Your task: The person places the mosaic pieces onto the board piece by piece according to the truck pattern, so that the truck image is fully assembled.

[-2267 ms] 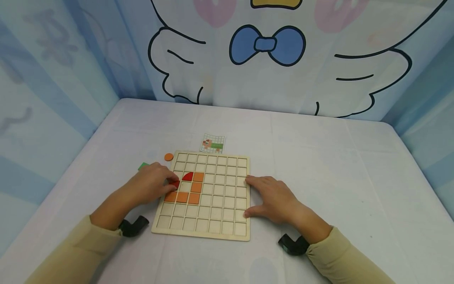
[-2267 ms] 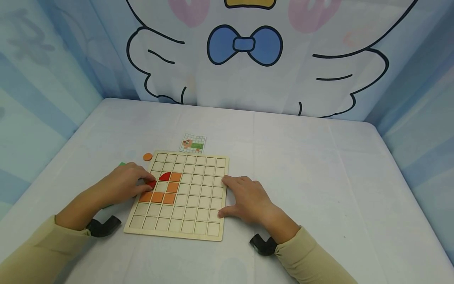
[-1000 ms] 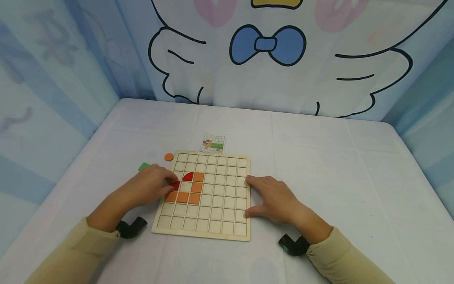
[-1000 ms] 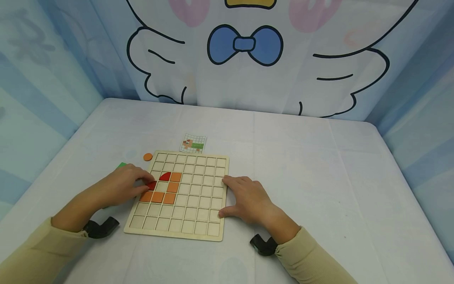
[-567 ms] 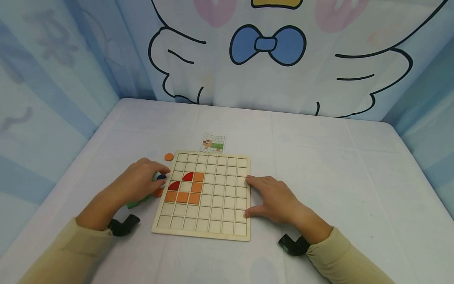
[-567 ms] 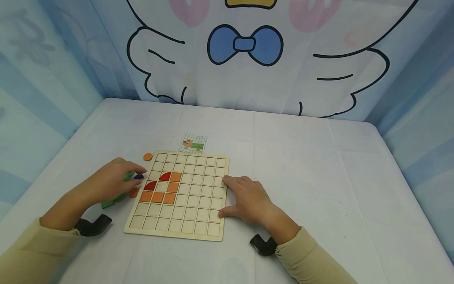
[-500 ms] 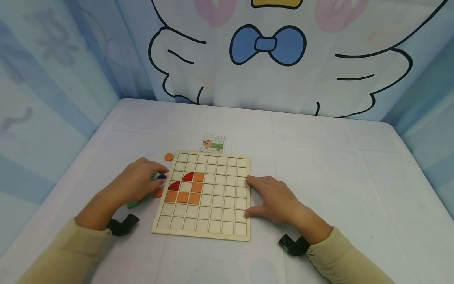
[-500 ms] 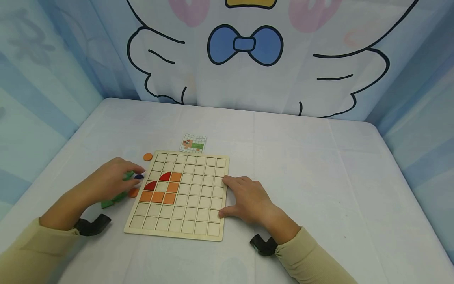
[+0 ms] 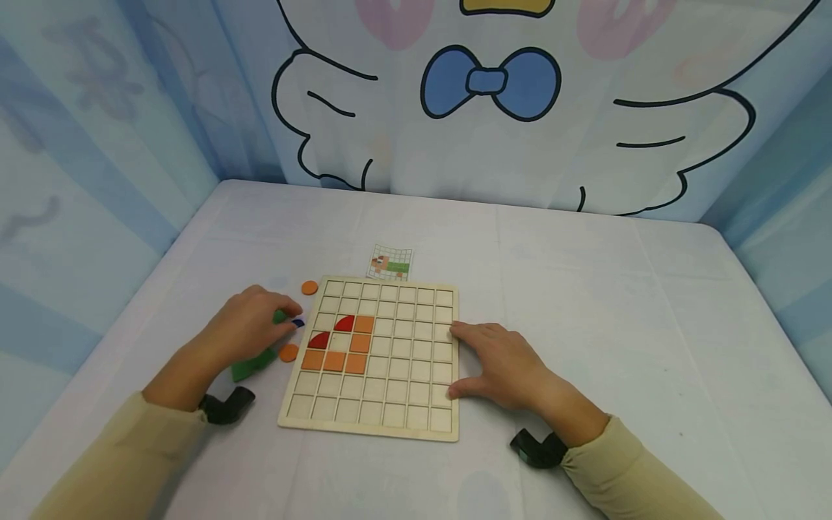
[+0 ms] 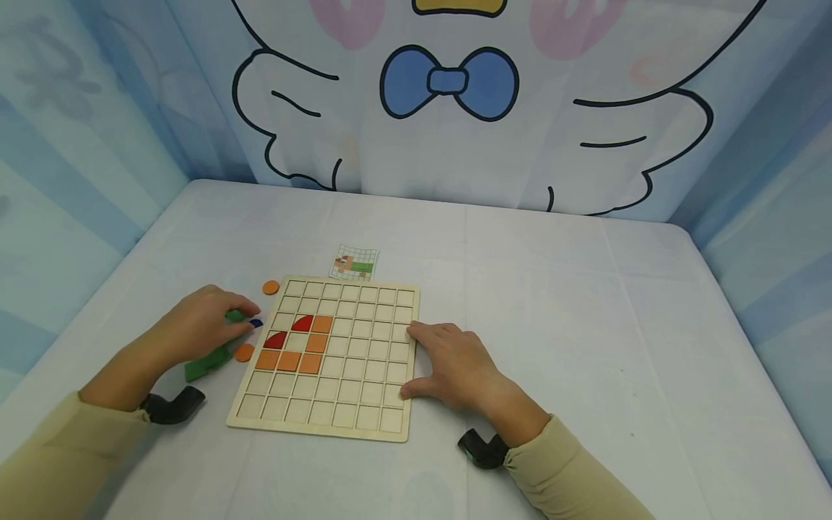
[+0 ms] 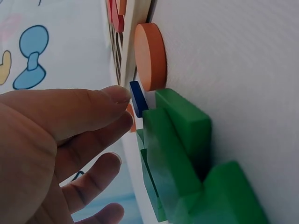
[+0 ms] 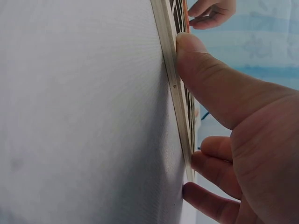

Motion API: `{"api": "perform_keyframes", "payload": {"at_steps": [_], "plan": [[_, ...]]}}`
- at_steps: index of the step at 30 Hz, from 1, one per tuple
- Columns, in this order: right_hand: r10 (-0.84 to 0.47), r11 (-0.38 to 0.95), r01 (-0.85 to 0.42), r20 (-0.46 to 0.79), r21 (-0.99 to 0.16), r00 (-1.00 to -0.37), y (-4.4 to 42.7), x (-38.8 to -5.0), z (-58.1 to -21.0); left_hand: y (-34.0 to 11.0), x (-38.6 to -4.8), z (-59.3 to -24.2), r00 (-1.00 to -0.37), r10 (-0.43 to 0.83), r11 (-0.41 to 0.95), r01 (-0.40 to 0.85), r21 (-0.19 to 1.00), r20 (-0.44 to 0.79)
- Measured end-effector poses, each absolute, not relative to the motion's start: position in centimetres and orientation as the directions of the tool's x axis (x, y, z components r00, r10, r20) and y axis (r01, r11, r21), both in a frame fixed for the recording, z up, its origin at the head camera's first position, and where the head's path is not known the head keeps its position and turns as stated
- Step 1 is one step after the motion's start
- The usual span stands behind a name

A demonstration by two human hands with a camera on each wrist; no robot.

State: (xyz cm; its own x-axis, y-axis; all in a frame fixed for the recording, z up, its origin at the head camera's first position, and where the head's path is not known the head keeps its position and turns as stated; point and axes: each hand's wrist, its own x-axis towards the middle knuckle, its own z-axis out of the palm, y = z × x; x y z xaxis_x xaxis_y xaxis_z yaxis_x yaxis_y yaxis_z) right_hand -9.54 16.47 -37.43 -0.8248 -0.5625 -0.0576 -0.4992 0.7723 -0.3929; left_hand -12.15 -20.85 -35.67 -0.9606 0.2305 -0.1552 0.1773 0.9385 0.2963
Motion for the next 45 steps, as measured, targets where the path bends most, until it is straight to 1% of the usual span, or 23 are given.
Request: {"api": "perform_keyframes", "payload": {"at_steps": [5, 25, 32, 39, 45], "plan": [[-0.561, 0.773, -0.498, -0.058, -0.393, -0.826, 16.48, -9.5, -37.46, -20.89, -12.39, -35.85, -0.961, 0.223, 0.939, 0.167, 0.301, -0.162], [-0.566, 0.767, -0.508, -0.04, -0.391, -0.824, 16.5, -9.46, -37.5, -20.88, -12.58, -36.28, -0.952, 0.271, 0.927, 0.218, 0.307, -0.143], [-0.563, 0.769, -0.504, -0.045, -0.392, -0.825, 16.53, -9.4, -37.5, -20.73, -12.73, -36.3, -0.951, 0.262, 0.932, 0.206, 0.299, -0.162], [-0.566, 0.767, -0.507, -0.042, -0.394, -0.824, 16.51, -9.5, -37.47, -20.6, -12.53, -36.2, -0.954, 0.265, 0.931, 0.215, 0.295, -0.139], [-0.564, 0.769, -0.505, -0.044, -0.393, -0.825, 16.49, -9.5, -37.57, -20.37, -12.29, -35.84, -0.962, 0.232, 0.937, 0.183, 0.297, -0.14]]}}
